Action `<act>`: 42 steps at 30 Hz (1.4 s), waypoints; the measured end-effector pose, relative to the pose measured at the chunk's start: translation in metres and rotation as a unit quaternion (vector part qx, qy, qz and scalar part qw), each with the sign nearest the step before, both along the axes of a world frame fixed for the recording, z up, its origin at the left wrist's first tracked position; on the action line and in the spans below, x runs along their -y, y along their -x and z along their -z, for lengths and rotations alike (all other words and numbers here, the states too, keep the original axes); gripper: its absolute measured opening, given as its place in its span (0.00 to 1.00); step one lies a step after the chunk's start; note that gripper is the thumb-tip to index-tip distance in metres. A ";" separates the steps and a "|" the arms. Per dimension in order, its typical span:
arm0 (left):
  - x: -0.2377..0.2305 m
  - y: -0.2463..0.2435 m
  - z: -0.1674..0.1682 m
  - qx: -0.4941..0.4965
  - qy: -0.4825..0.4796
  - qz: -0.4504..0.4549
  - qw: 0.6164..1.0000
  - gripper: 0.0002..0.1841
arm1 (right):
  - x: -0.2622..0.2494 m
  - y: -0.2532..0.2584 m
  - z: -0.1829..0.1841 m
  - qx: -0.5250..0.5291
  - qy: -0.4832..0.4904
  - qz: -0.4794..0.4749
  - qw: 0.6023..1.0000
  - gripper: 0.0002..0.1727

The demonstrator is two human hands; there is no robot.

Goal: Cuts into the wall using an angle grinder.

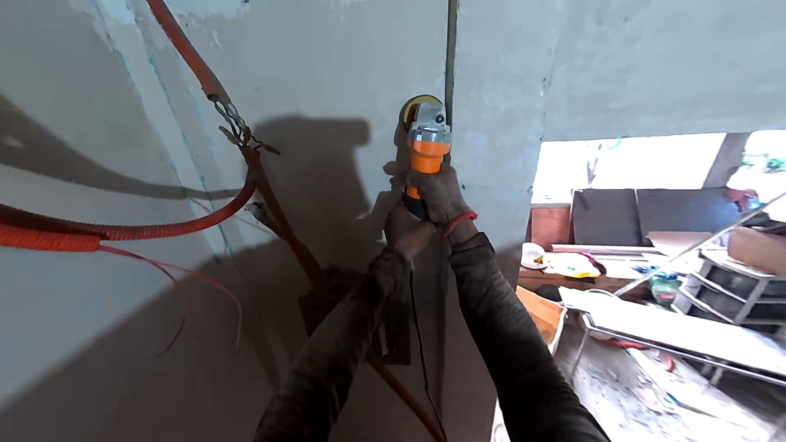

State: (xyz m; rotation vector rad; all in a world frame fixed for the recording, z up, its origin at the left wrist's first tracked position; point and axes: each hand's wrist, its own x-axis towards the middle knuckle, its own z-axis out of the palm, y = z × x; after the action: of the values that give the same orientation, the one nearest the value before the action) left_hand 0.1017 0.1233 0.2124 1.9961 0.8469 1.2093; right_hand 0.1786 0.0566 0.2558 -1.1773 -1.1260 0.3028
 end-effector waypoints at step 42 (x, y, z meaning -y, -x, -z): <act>-0.008 -0.013 -0.024 0.104 -0.004 0.013 0.995 0.27 | -0.030 -0.007 -0.066 0.048 -0.014 -0.058 0.997 0.25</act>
State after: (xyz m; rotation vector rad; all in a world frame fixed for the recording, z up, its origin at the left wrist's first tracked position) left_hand 0.1143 0.1317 0.2362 1.8428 0.7123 1.3792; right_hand 0.1860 0.0869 0.3217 -1.1140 -1.2825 0.3218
